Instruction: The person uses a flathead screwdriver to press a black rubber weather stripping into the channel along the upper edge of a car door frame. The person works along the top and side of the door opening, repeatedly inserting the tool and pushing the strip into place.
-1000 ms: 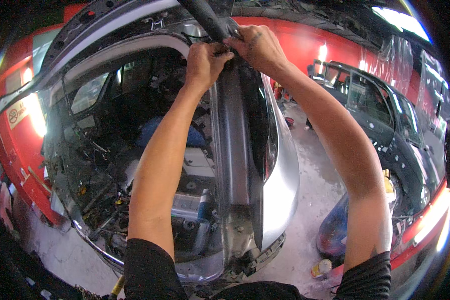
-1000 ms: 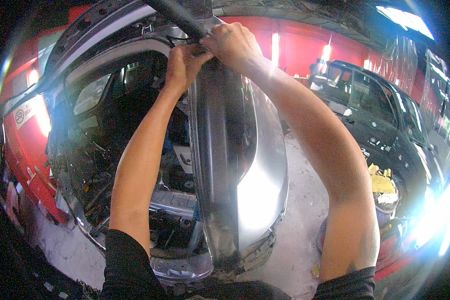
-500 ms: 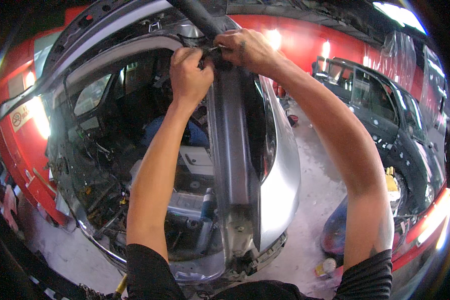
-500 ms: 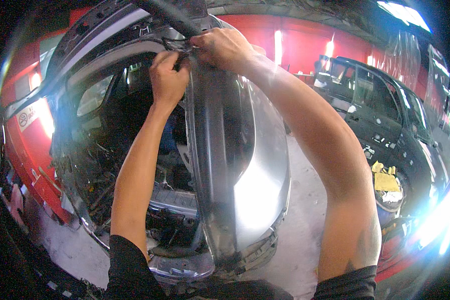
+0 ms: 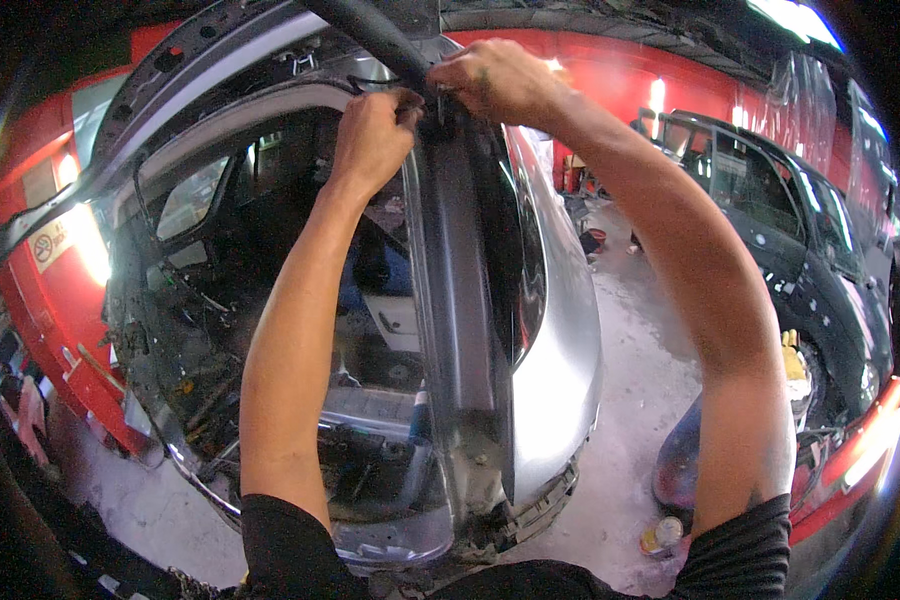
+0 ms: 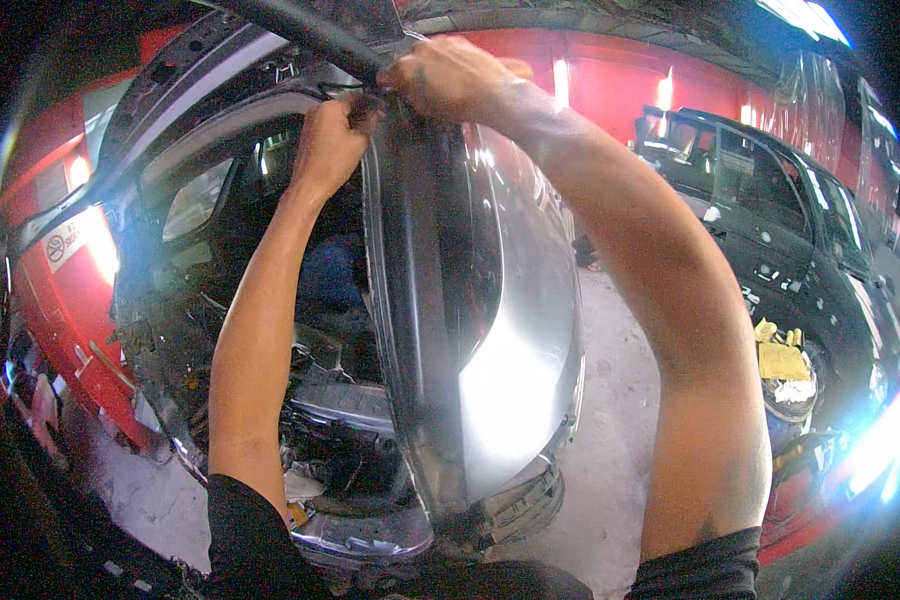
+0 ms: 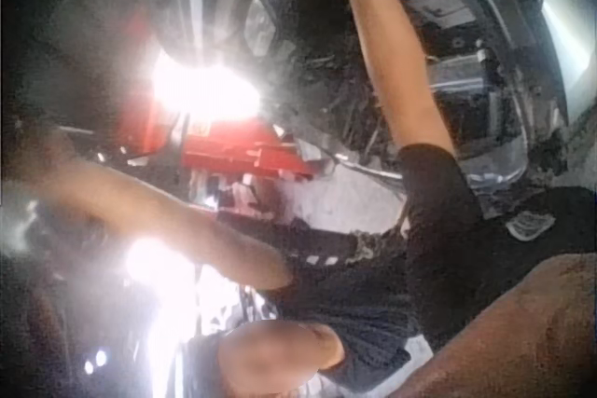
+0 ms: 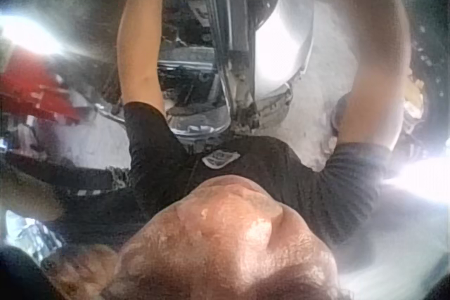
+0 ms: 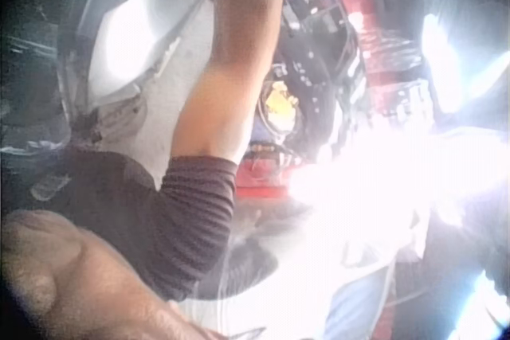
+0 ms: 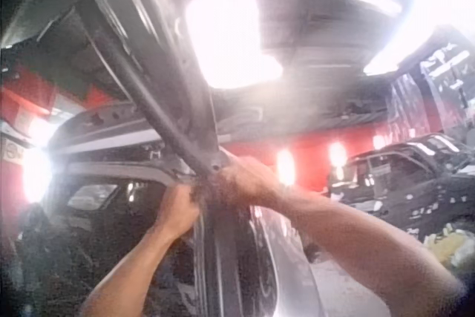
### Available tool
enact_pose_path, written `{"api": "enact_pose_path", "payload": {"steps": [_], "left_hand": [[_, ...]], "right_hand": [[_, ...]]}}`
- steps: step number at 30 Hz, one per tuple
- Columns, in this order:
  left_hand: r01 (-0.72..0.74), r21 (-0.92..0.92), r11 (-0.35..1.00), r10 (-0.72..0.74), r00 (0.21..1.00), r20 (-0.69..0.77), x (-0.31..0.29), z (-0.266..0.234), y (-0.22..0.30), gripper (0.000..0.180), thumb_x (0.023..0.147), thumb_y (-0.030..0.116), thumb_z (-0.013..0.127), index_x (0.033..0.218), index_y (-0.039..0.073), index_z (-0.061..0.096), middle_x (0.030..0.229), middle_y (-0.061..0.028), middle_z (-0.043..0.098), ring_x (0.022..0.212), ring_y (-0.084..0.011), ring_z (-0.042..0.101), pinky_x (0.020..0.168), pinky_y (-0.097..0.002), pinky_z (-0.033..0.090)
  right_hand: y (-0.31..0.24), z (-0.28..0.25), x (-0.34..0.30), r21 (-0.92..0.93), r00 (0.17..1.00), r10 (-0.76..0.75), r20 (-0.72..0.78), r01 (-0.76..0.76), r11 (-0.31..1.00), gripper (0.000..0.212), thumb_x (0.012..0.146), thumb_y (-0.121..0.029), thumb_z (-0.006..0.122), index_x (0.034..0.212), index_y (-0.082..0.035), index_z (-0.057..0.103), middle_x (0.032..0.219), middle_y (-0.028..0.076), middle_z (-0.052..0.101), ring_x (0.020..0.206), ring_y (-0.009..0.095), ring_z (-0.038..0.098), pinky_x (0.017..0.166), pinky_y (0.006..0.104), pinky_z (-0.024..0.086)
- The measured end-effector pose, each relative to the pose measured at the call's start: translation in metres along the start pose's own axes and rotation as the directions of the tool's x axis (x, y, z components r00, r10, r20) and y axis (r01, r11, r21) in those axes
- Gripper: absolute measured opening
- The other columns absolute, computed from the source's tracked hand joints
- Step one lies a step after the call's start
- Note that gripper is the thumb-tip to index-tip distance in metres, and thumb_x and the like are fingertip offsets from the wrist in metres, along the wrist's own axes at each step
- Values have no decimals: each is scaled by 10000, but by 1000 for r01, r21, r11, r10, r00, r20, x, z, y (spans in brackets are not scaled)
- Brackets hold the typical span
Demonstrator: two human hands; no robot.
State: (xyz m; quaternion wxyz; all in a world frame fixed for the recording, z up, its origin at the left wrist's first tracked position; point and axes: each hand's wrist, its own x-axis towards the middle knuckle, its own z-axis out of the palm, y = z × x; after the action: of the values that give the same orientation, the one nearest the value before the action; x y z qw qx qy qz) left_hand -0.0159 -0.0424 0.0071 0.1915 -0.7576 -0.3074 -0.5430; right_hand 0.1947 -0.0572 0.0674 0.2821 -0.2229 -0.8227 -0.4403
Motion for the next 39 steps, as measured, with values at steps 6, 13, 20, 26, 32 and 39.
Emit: {"api": "enact_pose_path", "payload": {"steps": [6,13,20,26,32,39], "left_hand": [[-344,473,811,227,930,289,16,19,9,171,860,180,720,976,64,767,947,-169,758,1028,-326,700,916,-515,471],[-461,518,721,243,868,434,26,39,11,46,845,36,666,856,56,705,894,-207,747,910,-398,732,846,-531,520],[-344,568,748,110,908,404,27,50,18,114,882,-21,601,984,2,647,931,-269,726,939,-471,710,814,-562,563],[-429,671,605,67,867,494,28,61,11,113,917,18,569,1000,-12,640,950,-270,728,921,-457,719,797,-542,571],[-438,464,770,213,862,459,26,51,7,165,880,-37,539,1036,-7,579,1005,-260,674,975,-499,651,847,-589,507],[-344,655,673,-12,880,474,20,61,3,165,872,-64,533,1009,-14,611,1037,-262,684,1055,-474,646,882,-561,510]], "right_hand": [[-17,-50,-34,-80,973,82,-215,-101,992,209,791,-116,672,993,-112,727,885,162,732,867,386,735,723,514,579],[-96,-87,-211,434,757,581,-300,-434,789,229,816,39,689,1013,-58,752,906,154,739,796,309,741,715,387,578],[-149,-18,-452,688,49,979,196,-718,-102,167,900,17,602,991,20,742,751,28,701,545,41,494,476,243,369],[-258,39,-662,539,-407,855,321,-663,-519,159,900,-87,630,936,51,699,702,92,688,477,90,505,423,274,361],[-404,39,-811,52,-623,763,175,-768,-639,178,858,-106,687,907,65,691,795,212,713,619,304,647,610,439,520],[-580,14,-970,-371,-671,730,129,-715,-592,134,810,-61,686,842,66,661,839,271,669,779,443,676,725,531,524]]}}
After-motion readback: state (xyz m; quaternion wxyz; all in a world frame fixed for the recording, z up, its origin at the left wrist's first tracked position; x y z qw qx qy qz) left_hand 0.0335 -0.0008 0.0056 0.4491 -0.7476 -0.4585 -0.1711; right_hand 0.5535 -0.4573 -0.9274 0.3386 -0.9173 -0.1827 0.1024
